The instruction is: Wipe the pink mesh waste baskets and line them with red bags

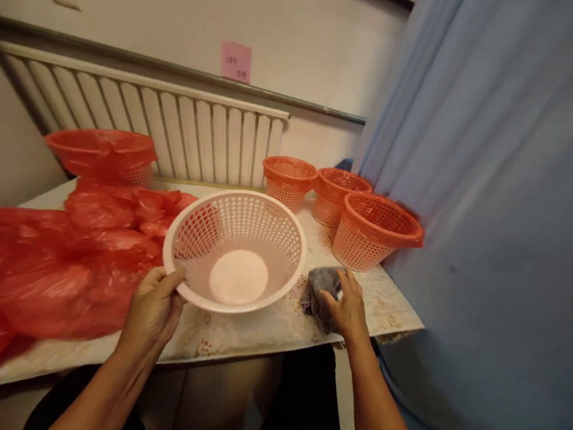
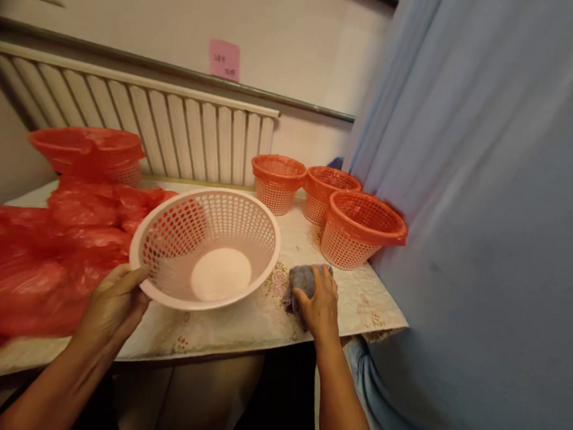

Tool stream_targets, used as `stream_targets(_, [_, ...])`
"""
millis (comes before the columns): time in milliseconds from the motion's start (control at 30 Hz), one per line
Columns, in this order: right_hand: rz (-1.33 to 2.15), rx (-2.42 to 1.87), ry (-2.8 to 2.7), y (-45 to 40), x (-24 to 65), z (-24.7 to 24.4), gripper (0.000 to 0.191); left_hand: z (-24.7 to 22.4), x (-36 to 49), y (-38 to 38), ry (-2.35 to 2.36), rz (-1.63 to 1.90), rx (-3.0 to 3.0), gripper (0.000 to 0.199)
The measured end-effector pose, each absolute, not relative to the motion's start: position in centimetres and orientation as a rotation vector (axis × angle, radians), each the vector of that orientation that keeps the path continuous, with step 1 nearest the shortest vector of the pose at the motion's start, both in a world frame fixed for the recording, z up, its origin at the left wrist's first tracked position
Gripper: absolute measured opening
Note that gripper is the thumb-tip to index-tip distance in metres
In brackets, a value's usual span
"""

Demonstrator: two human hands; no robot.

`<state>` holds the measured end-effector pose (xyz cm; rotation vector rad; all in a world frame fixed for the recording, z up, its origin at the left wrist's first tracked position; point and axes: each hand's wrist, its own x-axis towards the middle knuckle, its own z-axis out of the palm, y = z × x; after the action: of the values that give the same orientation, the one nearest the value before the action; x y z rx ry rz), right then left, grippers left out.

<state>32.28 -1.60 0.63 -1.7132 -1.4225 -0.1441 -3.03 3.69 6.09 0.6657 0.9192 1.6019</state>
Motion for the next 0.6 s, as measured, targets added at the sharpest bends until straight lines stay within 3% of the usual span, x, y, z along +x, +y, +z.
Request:
stream_targets(300, [-0.390, -1.175, -1.809, -3.6, 22.6, 6.2, 0.059, 7.9, -2.5, 2.8, 0.830, 1.580, 0.643, 0.030])
stream_targets(600, [-0.522, -1.119, -2.084, 0.1, 18.5, 4.5, 0.028, 5.5, -5.4, 1.9, 0.983, 1.444, 0.940, 0.038])
